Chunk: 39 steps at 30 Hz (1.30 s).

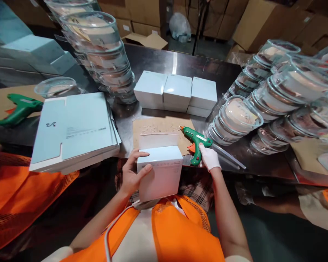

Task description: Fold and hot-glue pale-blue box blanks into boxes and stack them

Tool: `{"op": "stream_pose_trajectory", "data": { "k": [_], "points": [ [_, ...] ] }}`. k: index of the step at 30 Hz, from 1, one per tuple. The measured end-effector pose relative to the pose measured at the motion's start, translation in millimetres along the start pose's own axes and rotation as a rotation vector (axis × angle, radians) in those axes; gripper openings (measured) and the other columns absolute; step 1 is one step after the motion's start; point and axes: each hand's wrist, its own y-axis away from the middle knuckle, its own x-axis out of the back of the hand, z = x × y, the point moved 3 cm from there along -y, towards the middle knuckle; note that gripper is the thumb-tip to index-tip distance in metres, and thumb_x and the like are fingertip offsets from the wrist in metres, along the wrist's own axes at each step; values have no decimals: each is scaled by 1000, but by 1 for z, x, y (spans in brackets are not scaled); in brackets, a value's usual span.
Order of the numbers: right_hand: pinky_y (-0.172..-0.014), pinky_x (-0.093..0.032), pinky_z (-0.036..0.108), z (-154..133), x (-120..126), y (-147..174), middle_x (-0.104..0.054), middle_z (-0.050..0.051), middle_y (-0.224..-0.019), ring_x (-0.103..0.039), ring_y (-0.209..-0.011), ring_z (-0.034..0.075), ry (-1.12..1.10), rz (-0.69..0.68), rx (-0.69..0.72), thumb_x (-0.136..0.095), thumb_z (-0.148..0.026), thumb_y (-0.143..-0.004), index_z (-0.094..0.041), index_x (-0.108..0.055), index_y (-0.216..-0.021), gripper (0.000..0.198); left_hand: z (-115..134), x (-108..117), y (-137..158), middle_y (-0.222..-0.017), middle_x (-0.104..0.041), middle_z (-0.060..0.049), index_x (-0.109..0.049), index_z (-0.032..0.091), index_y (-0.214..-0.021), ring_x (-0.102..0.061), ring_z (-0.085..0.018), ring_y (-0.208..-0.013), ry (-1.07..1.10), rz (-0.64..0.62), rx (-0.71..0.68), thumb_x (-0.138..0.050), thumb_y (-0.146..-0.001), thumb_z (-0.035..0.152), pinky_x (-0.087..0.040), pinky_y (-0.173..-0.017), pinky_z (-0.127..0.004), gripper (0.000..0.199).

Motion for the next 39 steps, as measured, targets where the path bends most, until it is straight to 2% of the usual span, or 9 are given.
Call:
{"op": "stream_pose_trajectory", "data": {
  "k": [4,7,9,12,18,22,27,36,39],
  "points": [
    [-73,-58,34,-25,6,23,-79,9,-79,-75,-83,26,-30,67,136,-82,-58,-74,-20,-78,-84,39,2,-1,-5,-110,-67,-7,-78,24,-103,-63,-26,-111,93,-15,43,-86,-82,52,-49,-93,-33,35],
    [-89,-60,37,-46,-27,40,-82,6,-109,-75,-101,26,-179,-201,188,-89,-54,-67,-23,-80,-106,51,4,-5,-8,-106,-68,-7,-77,24,-99,-65,-26,-104,138,-45,76,-86,-78,60,-50,-91,-34,43],
    [-92,-60,38,-52,-51,45,-82,4,-106,-75,-97,25,-327,-401,142,-93,-51,-63,-23,-80,-104,52,4,-7,-9,-111,-69,-9,-76,23,-95,-64,-30,-115,146,-43,95,-87,-74,64,-51,-98,-38,48],
    [-82,-61,36,-46,-61,41,-80,2,-94,-73,-83,22,-434,-382,132,-96,-59,-61,-23,-77,-99,55,1,-9,-11,-124,-69,-11,-71,23,-101,-65,-32,-125,200,17,122,-90,-72,62,-52,-100,-39,53],
    [-109,-56,46,-44,-37,49,-72,11,-138,-69,-127,31,-246,-625,669,-55,-96,-80,-26,-81,-110,81,-5,-8,-23,-110,-71,-4,-53,36,-133,-74,-26,-114,469,-5,19,-83,-86,55,-58,-102,-45,59],
    [-114,-53,50,-59,-36,61,-70,14,-142,-67,-133,29,92,-668,918,-78,-66,-88,-26,-78,-121,52,3,-3,-26,-107,-68,-10,-71,23,-89,-70,-30,-116,216,-114,-117,-77,-89,60,-55,-109,-52,38],
    [-115,-55,49,-59,-43,67,-67,13,-147,-64,-137,26,172,-691,1040,-71,-40,-100,-28,-79,-122,27,13,-2,-23,-106,-67,-11,-75,22,-87,-68,-29,-115,140,-138,-163,-75,-93,56,-55,-109,-54,34],
    [-110,-55,54,-24,-53,64,-57,16,-153,-70,-129,32,-201,-269,874,-74,-58,-94,-24,-68,-102,35,14,-9,-23,-108,-66,-9,-76,23,-89,-67,-27,-116,202,-76,-168,-76,-94,50,-54,-110,-51,28],
    [-113,-54,57,-18,-47,69,-37,21,-169,-56,-146,39,-98,-139,907,-77,-75,-83,-26,-60,-131,71,16,-8,-31,-111,-69,-10,-75,22,-88,-67,-29,-119,147,16,-97,-79,-90,54,-53,-110,-47,32]
  ]
}}
